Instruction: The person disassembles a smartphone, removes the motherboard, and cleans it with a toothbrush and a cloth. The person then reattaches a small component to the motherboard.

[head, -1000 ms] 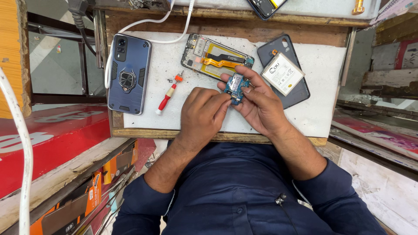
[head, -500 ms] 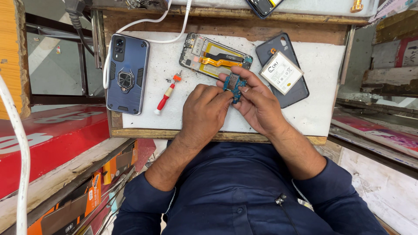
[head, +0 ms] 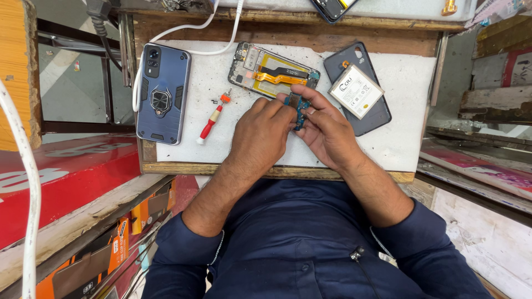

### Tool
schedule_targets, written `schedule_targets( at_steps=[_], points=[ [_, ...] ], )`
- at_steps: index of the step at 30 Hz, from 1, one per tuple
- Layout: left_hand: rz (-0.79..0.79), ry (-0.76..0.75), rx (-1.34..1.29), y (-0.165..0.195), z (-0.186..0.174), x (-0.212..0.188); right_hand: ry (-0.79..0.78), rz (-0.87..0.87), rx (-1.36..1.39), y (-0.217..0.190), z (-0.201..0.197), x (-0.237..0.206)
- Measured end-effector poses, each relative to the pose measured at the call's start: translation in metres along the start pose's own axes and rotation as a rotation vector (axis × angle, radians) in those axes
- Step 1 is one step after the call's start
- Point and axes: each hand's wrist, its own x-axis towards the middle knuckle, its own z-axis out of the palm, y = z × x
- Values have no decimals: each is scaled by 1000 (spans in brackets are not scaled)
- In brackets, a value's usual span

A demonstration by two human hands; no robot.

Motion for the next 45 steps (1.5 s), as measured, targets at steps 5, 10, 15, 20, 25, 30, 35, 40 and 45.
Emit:
schedule_targets(
  at_steps=[5, 10, 15, 20, 25, 30, 35, 40, 45],
  points=[
    [34, 85, -13, 6, 1, -8, 1, 5, -35, -1, 2, 1],
    [45, 133, 2, 10, 7, -12, 23, 8, -47, -2, 5, 1],
    [20, 108, 3, 8, 10, -10, 32, 8, -51, -2, 5, 2],
    [-16, 17, -10, 7, 6, -5, 9, 0, -30, 0, 2, 2],
    [63, 80, -60, 7, -1, -9, 22, -11, 37, -1, 0, 4],
    [99, 146, -42, 2, 0, -19, -27, -17, 58, -1, -1, 4],
    [-25, 322, -146, -9, 5, -23, 13, 25, 37, 3, -6, 3],
    [-372, 250, -754, -25, 7, -25, 13, -68, -296, 16, -5, 1],
    [-516, 181, -839, -31, 10, -25, -19, -99, -496, 22, -2, -5]
  ],
)
